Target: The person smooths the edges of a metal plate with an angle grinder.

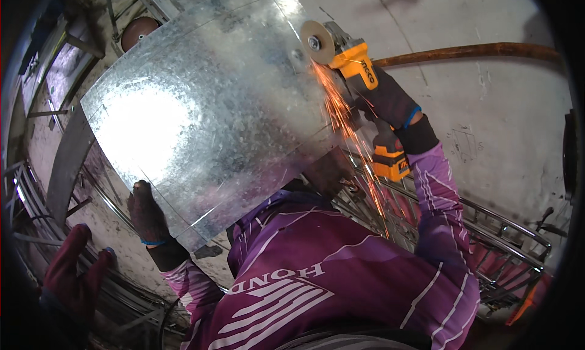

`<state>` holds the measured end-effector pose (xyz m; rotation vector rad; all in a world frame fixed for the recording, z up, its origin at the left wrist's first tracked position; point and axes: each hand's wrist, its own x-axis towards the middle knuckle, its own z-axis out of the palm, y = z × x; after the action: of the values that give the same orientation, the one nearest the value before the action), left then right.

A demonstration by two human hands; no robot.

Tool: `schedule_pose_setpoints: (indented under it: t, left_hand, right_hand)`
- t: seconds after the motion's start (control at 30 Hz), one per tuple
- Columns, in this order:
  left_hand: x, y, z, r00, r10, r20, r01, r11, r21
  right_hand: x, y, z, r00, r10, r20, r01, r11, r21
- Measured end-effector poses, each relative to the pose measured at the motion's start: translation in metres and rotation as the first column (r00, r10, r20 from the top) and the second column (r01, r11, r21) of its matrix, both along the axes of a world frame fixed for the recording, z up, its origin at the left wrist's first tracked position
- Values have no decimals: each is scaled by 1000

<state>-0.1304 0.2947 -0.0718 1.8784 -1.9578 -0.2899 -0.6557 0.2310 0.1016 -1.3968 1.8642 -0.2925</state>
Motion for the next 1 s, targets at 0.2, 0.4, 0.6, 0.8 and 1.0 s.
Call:
schedule_pose_setpoints:
  t: [0.2,0.4,0.6,0.8,1.0]
  left_hand:
    - [-5,-3,3,951,156,-267,-152,988,35]
    - [-6,-7,3,892,238,-384,-191,969,156]
    - [-7,-8,1,888,267,-374,-207,959,192]
    - [-9,-7,8,951,162,-264,-145,986,83]
    - [-12,-6,7,950,140,-279,-127,990,63]
  right_hand:
    - [4,-32,-9,998,-19,65,21,999,-36]
    - [7,-10,7,988,-135,81,123,982,141]
    - [0,11,4,979,179,-94,-182,983,-14]
    - [3,-21,6,993,-86,76,75,988,132]
    - [3,-57,-8,989,93,-117,-101,993,-65]
